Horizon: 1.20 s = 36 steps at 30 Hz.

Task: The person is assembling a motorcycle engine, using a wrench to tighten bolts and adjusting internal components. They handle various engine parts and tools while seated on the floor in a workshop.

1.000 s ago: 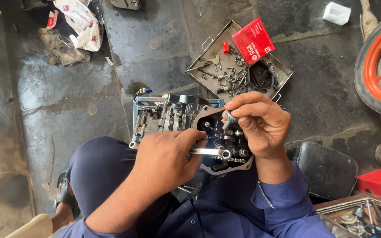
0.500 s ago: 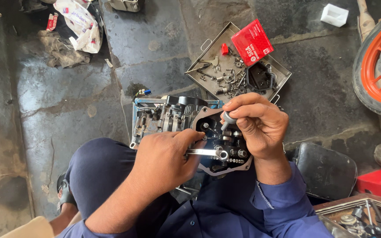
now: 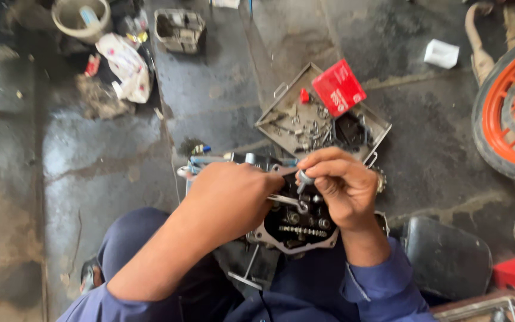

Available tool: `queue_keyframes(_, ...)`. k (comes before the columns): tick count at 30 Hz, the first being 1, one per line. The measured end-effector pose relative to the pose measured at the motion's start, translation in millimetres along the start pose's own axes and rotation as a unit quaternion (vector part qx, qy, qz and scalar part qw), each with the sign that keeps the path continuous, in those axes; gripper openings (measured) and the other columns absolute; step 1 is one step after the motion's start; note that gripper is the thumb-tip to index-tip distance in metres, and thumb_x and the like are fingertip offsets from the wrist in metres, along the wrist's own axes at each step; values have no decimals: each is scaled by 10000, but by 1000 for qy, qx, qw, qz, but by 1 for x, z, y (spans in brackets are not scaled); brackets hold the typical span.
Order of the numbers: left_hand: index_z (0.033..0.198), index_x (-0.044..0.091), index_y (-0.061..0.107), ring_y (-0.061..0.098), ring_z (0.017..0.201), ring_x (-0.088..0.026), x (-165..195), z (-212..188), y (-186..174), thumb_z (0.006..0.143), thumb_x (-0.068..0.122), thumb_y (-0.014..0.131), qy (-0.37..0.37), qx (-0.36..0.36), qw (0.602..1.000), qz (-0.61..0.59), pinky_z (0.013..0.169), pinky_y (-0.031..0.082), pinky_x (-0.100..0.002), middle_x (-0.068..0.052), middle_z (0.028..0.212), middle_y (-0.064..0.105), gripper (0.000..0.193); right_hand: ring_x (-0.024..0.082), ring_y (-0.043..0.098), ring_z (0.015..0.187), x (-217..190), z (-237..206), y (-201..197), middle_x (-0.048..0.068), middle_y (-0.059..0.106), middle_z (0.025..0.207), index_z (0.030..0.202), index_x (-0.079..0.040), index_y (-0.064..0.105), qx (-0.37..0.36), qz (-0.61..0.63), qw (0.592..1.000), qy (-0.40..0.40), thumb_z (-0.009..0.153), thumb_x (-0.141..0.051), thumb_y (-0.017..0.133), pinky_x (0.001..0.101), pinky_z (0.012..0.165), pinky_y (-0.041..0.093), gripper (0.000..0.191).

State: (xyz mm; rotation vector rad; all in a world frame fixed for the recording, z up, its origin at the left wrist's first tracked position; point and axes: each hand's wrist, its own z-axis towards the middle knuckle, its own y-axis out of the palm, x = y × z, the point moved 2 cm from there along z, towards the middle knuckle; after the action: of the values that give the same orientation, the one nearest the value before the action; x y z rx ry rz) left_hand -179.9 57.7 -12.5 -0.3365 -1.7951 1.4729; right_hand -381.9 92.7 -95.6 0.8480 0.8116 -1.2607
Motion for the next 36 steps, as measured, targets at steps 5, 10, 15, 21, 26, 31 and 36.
queue_keyframes(5, 712, 103, 732, 701, 704, -352, 9, 21, -10, 744, 118, 702, 33, -36, 995, 85, 599, 531, -469, -133, 707, 701, 47, 197, 724, 990, -6, 3, -4, 169, 701, 1158, 1060, 37, 702, -4, 5, 1000, -2, 1036, -159, 687, 304, 905, 609, 198)
queue_keyframes(10, 712, 94, 721, 697, 683, -350, 6, 19, -12, 722, 102, 705, 69, -31, 995, 59, 579, 520, -477, -125, 673, 700, 21, 201, 723, 991, -3, 4, -5, 176, 698, 1167, 1077, 41, 701, -6, 29, 1000, -6, 1036, -143, 680, 311, 897, 613, 190)
queue_keyframes(15, 737, 94, 720, 696, 694, -359, 3, 20, -8, 705, 100, 713, 71, -38, 995, 60, 592, 526, -480, -129, 685, 700, 32, 221, 714, 991, 5, 2, -7, 195, 679, 1180, 1103, 50, 688, 8, 102, 995, -10, 1047, -106, 676, 349, 911, 614, 166)
queue_keyframes(21, 758, 95, 725, 697, 704, -360, 4, 19, -6, 707, 108, 708, 59, -36, 996, 54, 602, 531, -483, -127, 691, 698, 55, 227, 709, 987, 5, 0, -6, 209, 674, 1188, 1113, 58, 683, 15, 109, 994, -5, 1048, -87, 663, 355, 916, 606, 160)
queue_keyframes(26, 783, 107, 727, 695, 701, -362, 4, 15, -11, 730, 140, 717, 67, -39, 996, 54, 591, 526, -494, -123, 686, 698, 63, 229, 709, 994, 3, 1, -5, 208, 673, 1187, 1110, 59, 687, 25, 125, 992, -3, 1043, -78, 663, 352, 922, 600, 155)
queue_keyframes(31, 783, 105, 724, 698, 704, -364, 5, 16, -9, 731, 139, 717, 64, -31, 996, 48, 599, 531, -494, -121, 681, 698, 62, 226, 717, 980, 5, 0, -6, 204, 678, 1179, 1100, 56, 696, 34, 128, 991, 2, 1039, -79, 671, 344, 907, 603, 151)
queue_keyframes(36, 780, 112, 735, 699, 709, -361, 6, 15, -11, 727, 135, 715, 62, -30, 997, 41, 601, 532, -492, -120, 685, 698, 61, 222, 716, 977, 2, 2, -5, 200, 676, 1176, 1099, 54, 697, 29, 139, 990, 2, 1036, -80, 674, 345, 901, 608, 150)
